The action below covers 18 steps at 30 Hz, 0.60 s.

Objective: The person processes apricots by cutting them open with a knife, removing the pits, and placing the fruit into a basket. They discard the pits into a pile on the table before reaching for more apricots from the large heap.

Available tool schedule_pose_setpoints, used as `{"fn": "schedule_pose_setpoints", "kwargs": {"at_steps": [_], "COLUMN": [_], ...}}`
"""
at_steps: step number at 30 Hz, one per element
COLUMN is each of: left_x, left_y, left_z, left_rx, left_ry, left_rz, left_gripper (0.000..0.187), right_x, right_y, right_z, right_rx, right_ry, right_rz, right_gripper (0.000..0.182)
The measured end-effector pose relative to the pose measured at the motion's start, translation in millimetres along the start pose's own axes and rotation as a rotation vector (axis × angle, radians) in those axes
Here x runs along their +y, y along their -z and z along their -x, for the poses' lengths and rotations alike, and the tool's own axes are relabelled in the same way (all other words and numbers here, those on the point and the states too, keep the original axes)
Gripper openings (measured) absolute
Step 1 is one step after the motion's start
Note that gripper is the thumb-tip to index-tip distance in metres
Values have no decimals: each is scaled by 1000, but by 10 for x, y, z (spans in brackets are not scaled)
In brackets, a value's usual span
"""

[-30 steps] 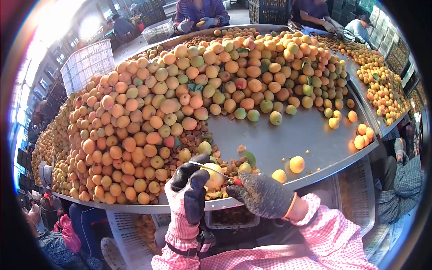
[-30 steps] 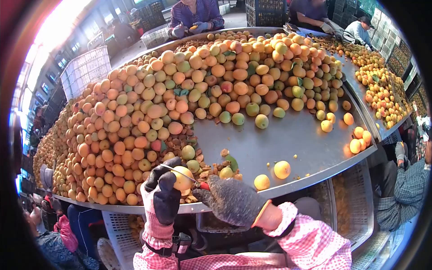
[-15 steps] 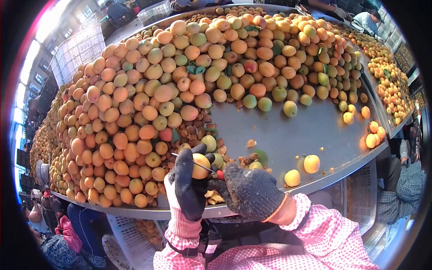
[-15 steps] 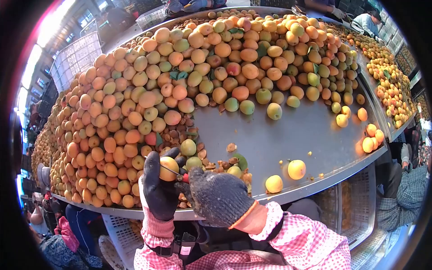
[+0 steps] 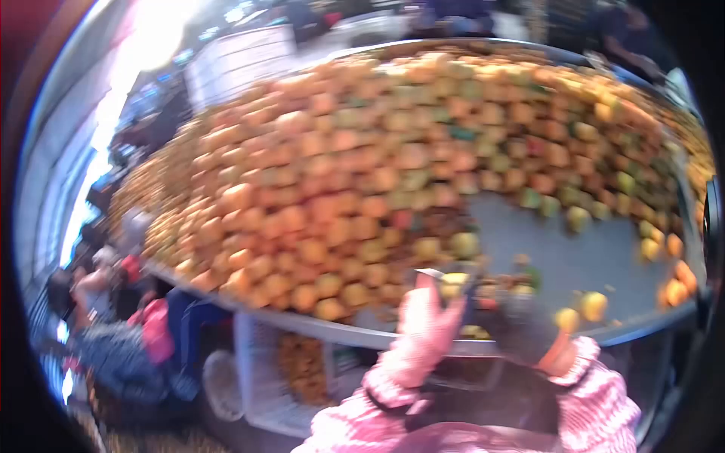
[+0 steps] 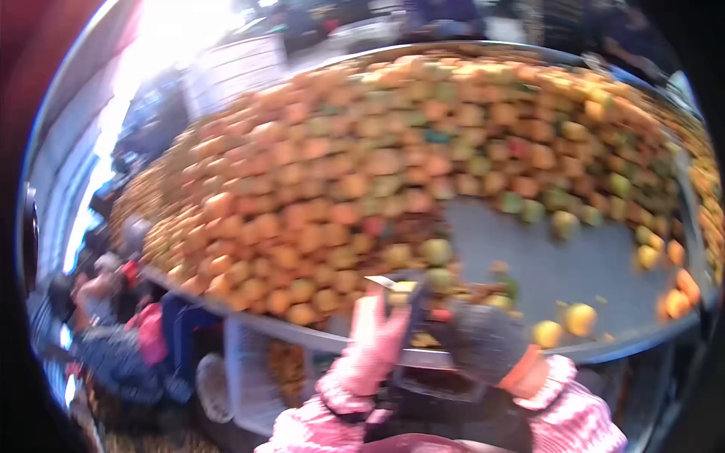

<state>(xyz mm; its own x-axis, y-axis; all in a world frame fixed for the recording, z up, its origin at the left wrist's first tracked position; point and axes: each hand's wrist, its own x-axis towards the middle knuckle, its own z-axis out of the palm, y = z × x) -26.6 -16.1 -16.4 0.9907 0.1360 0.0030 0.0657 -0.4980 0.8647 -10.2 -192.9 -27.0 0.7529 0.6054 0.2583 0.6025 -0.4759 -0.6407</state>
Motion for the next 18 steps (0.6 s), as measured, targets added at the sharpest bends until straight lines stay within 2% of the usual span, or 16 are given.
{"fn": "schedule_pose_setpoints", "kwargs": {"at_steps": [1,2,3,5,7,9,11,13,16,18], "left_x": [10,-119,4,-149,-143,-28,76,-32,-66,-54], "left_y": [-17,-115,-69,-174,-152,-34,68,-38,-33,9], "left_z": [12,1,-14,-23,-21,34,18,31,48,71], "left_rx": [62,65,-35,-31,-52,-68,-176,-126,-173,-179], "left_ry": [-95,-148,-64,-102,-111,-68,-9,-27,-12,-41], "left_rz": [-81,-88,-43,-43,64,29,174,94,40,114], "left_gripper": [40,45,48,51,45,45,44,43,42,43], "right_x": [-61,-16,-99,75,-320,-270,-279,-295,-355,-365], "right_y": [100,101,152,110,279,227,280,299,307,347], "right_z": [-35,-15,-27,58,-121,-78,-67,-62,-96,-116], "right_rx": [-47,-40,96,-108,-24,-1,-31,-26,-53,-52], "right_ry": [-8,-38,51,-270,-126,-164,-151,-136,-133,-155], "right_rz": [114,-86,-143,-340,-166,-197,-120,-124,-184,-210], "right_gripper": [18,18,17,16,16,17,18,19,19,19]}}
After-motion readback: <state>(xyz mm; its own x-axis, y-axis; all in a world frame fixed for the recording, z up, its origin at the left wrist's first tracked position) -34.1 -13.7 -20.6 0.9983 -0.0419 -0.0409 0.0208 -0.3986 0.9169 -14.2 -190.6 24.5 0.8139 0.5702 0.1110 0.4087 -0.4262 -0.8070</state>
